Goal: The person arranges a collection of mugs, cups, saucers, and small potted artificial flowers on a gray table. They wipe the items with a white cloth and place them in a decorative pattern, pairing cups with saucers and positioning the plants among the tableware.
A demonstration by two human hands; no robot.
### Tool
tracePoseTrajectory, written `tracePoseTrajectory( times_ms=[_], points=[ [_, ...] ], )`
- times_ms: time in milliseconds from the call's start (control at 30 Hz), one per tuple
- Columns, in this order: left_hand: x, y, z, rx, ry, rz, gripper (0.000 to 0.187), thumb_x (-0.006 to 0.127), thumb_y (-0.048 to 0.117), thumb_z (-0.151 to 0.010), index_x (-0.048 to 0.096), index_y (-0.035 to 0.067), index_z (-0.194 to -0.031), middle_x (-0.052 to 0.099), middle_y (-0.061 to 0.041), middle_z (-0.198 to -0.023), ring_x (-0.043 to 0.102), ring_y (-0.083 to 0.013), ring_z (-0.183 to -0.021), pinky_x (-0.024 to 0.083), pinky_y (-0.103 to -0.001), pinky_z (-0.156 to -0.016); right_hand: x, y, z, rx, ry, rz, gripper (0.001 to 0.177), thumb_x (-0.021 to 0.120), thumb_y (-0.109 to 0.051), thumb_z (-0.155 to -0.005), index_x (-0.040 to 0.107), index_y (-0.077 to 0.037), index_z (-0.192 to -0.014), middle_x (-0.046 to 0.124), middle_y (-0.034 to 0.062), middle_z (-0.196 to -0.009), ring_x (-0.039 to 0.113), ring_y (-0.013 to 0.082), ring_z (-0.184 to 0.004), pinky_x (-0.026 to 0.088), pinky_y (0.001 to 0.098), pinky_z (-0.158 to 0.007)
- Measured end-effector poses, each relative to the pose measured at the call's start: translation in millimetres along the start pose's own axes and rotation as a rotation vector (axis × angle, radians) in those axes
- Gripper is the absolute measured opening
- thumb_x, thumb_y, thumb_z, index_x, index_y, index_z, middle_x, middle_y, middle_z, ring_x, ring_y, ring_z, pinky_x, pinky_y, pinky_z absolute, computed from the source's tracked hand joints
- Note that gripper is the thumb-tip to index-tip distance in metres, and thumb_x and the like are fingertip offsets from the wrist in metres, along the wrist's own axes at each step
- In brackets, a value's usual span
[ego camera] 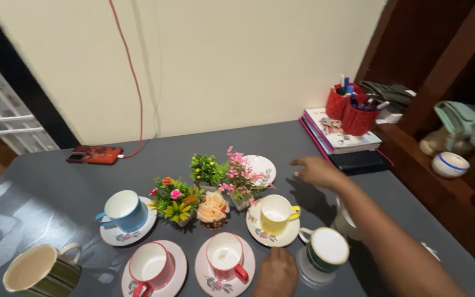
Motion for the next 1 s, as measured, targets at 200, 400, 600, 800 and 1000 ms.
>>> tracePoseTrajectory(
  times_ms=[200, 400, 600, 800, 1000],
  points=[
    [-39, 2, -6, -0.052, -0.050, 0.086, 0.013, 0.061, 0.007, -0.076, 0.068, 0.000, -0.085, 0.065, -0.017, -0.091, 0.063, -0.0327, -0.089, 0.056, -0.041, -0.070, -25, -30, 172, 0.034, -0.035, -0.163, 0.065, 0.080, -0.039, -0.076, 0.065, -0.020, -0.136, 0.073, 0.0152, -0.118, 0.073, 0.0284, -0.110, 0.059, 0.0383, -0.096],
    [-74, 9, -13, -0.098, -0.053, 0.111, 0.012, 0.061, 0.003, -0.076, 0.064, 0.001, -0.087, 0.065, -0.016, -0.090, 0.064, -0.0326, -0.090, 0.056, -0.041, -0.070, 15, -48, 237, -0.099, 0.195, -0.226, 0.089, 0.094, -0.033, -0.062, 0.056, -0.017, -0.140, 0.066, 0.0107, -0.128, 0.063, 0.0289, -0.123, 0.048, 0.0411, -0.104],
    [-81, 9, -17, -0.188, 0.005, 0.215, 0.015, 0.062, 0.000, -0.075, 0.061, 0.001, -0.090, 0.065, -0.019, -0.088, 0.065, -0.0375, -0.087, 0.056, -0.045, -0.069, 63, -78, 265, 0.042, 0.637, -0.323, 0.100, 0.097, -0.025, -0.049, 0.056, -0.009, -0.139, 0.061, 0.0160, -0.126, 0.061, 0.0341, -0.118, 0.049, 0.0429, -0.096],
    [-100, 19, -25, -0.218, -0.129, 0.358, 0.024, 0.068, 0.002, -0.077, 0.063, 0.000, -0.100, 0.069, -0.020, -0.097, 0.067, -0.0404, -0.096, 0.055, -0.049, -0.079, 103, -70, 270, -0.003, 0.845, -0.356, 0.074, 0.094, -0.018, -0.054, 0.059, -0.004, -0.117, 0.065, 0.0160, -0.118, 0.067, 0.0311, -0.109, 0.053, 0.0408, -0.092],
    [-194, 39, -44, -0.161, 0.109, 0.674, 0.049, 0.063, -0.003, -0.076, 0.060, -0.005, -0.125, 0.067, -0.026, -0.113, 0.065, -0.0439, -0.103, 0.052, -0.049, -0.089, 85, -70, 271, -0.227, 0.937, -0.651, 0.084, 0.088, -0.012, -0.061, 0.043, -0.001, -0.131, 0.060, 0.0172, -0.121, 0.064, 0.0228, -0.110, 0.052, 0.0373, -0.096]
  ],
)
Point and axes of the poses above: each hand's wrist, its own z-axis away from the middle knuckle, its own x-axis out of the palm, y = z × x, the point moved 3 cm from there along -z, towards the middle knuckle
